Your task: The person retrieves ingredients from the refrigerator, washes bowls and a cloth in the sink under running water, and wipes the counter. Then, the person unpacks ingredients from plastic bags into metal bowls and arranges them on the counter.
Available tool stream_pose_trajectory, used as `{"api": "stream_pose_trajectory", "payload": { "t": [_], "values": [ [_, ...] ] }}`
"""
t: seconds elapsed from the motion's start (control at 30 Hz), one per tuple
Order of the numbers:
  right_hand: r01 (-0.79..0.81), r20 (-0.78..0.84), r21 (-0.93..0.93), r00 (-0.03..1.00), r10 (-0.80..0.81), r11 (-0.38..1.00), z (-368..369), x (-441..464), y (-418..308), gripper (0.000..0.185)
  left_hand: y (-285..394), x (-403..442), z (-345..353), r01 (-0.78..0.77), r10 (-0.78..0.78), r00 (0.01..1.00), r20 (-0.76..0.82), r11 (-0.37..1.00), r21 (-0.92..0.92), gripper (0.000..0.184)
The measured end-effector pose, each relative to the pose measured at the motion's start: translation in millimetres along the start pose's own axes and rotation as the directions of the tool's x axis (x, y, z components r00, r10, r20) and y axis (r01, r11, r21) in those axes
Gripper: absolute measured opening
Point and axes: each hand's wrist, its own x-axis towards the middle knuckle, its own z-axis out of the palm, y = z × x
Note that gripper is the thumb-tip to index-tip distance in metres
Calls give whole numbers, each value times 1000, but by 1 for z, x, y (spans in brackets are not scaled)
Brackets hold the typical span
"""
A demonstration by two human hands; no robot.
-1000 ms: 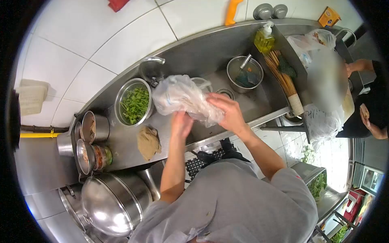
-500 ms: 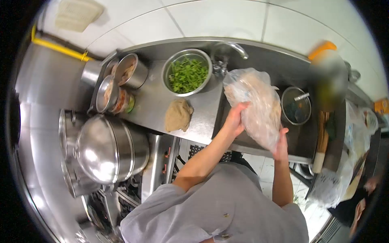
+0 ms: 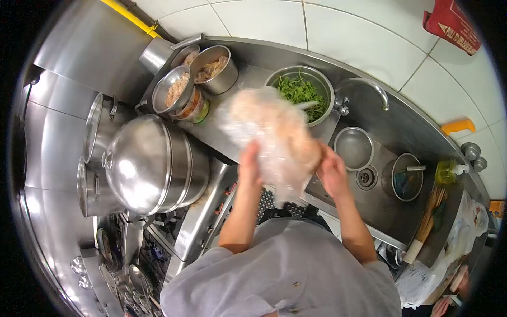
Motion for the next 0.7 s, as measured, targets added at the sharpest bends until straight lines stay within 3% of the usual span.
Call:
{"api": "stream_pose_trajectory", "payload": {
  "t": [0.03,0.07,0.1,0.13,0.17,0.2,0.3,0.33,0.43,0.53,0.63,0.7],
  "values": [
    [-118,-104,-138,989,104,983,5,6,9,43,15,4,-20,-108,111,992,-54,992,58,46],
    [-119,-123,-589,991,56,799,27,14,14,28,27,8,-38,-193,197,972,-126,980,48,50],
    [262,204,-827,964,-169,498,34,26,34,24,46,7,-47,-358,359,929,-89,933,30,56],
    [234,222,-869,972,-78,436,59,34,43,30,63,7,-63,-379,383,922,-66,923,59,63],
    [214,209,-964,977,-49,160,81,42,55,36,72,3,-83,-424,438,894,-90,895,139,67],
    [106,107,-994,994,27,34,92,53,73,40,88,-2,-83,-414,433,889,-152,899,141,68],
    [126,134,-925,991,-2,358,96,92,91,40,100,-10,-111,-475,513,854,-86,838,269,66],
    [179,153,-873,984,-93,454,108,99,86,39,100,-11,-120,-437,481,867,-128,859,268,70],
    [384,304,-890,902,-307,248,143,135,76,37,93,-22,-146,-337,399,889,-225,902,268,79],
    [157,157,-988,984,-89,-10,164,171,114,49,85,-23,-166,-353,411,894,-181,892,282,80],
    [-226,-204,-969,959,-198,-99,144,216,182,59,79,-25,-179,-258,310,936,-167,927,271,82],
    [-266,-218,-958,921,-324,-111,138,248,193,60,74,-23,-188,-238,297,946,-133,909,341,84]
  ]
}}
